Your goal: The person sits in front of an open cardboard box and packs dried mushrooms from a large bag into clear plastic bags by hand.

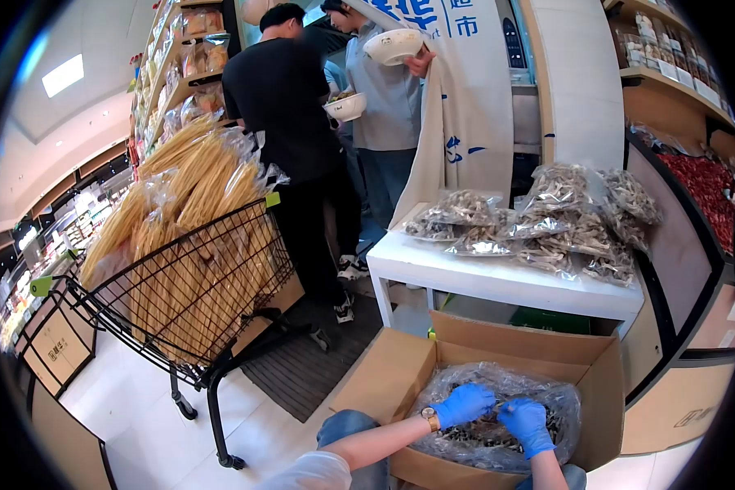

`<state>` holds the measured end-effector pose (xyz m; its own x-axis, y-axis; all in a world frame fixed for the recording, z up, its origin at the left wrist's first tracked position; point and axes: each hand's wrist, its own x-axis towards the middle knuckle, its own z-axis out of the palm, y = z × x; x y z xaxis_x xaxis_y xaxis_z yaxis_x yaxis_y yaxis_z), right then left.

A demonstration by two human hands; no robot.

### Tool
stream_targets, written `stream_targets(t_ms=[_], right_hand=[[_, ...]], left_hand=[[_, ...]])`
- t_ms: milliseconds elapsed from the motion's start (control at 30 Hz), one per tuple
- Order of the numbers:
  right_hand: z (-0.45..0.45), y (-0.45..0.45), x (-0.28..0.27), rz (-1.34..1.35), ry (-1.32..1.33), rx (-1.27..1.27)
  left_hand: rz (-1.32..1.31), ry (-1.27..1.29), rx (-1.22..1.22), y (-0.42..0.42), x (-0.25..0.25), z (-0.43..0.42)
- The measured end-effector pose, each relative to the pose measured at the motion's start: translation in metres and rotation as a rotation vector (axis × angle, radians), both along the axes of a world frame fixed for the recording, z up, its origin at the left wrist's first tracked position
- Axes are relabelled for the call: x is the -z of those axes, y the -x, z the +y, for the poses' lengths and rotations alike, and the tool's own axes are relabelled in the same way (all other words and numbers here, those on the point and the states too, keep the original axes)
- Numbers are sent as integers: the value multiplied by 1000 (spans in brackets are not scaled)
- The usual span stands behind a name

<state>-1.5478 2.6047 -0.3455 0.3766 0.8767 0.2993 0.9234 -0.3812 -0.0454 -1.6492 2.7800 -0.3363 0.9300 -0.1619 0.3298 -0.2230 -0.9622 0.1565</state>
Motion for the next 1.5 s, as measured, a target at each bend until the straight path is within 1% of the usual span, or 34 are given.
stream_targets(t_ms=[133, 200, 233, 300, 333, 367, 400, 533, 600, 633, 700, 733, 800, 833, 900, 933, 1000, 1033, 1100, 1133, 1200, 1300, 1333, 1433, 1500], right_hand=[[3, 5, 3, 41, -51, 17], [2, 1, 2, 57, -57, 24], [0, -2, 2, 80, -70, 18], [2, 0, 4, 100, -86, 12], [8, 3, 8, 45, -45, 13], [13, 4, 13, -10, -4, 18], [13, 2, 21, -49, -31, 20], [9, -3, 16, -6, -98, -42], [9, 2, 7, 5, -68, -32], [10, 2, 7, 6, -68, -31], [6, 3, 9, 22, -83, -27], [5, -1, 9, 22, -85, -22], [1, -11, 9, 74, 45, 28], [1, -12, 7, 78, 37, 31], [-2, -9, -6, 105, -56, 27], [0, -5, -15, 71, 58, -25], [4, -6, 5, 86, 17, 9], [3, -8, 15, 106, -19, 37], [-1, -10, 7, 141, -18, 42], [-3, -13, 6, 159, 10, 75], [-12, -19, 1, 244, 87, 121], [-8, -13, 2, 211, 126, 97], [-6, -6, 0, 219, 101, 64], [0, -7, 11, 255, 103, 26], [2, -5, 7, 241, 78, 26]], left_hand=[[42, 42, -32, 4, 0, -2], [-188, 88, 49, 2, -6, -1], [-190, 88, 48, 2, -9, -2], [181, -84, -103, 5, -29, -7], [177, -88, -102, 2, -19, -7], [86, -55, -47, -2, -2, -8], [-4, -21, 9, -4, 2, -9], [-35, 4, 44, -5, 0, -5], [13, -75, 22, -6, 4, -5], [14, -75, 23, -6, 6, -4], [68, 1, -11, 0, 2, -8], [69, -1, -5, 0, 1, -6], [-116, 112, 23, 1, -1, -1], [-112, 104, 27, 2, -3, 4], [105, -26, -46, 2, -8, 12], [102, -31, -39, 2, -8, 12], [198, -47, -71, 2, -7, 6], [198, -46, -59, 1, -9, 6], [141, 70, -38, 6, -17, 4], [143, 73, -22, 7, -16, 7], [106, 177, -37, 7, -11, 17], [114, 119, -64, 5, -2, 14], [112, 118, -63, 5, 0, 13], [108, 181, -83, 8, -4, 8], [-54, 162, 6, 9, -4, 6]])
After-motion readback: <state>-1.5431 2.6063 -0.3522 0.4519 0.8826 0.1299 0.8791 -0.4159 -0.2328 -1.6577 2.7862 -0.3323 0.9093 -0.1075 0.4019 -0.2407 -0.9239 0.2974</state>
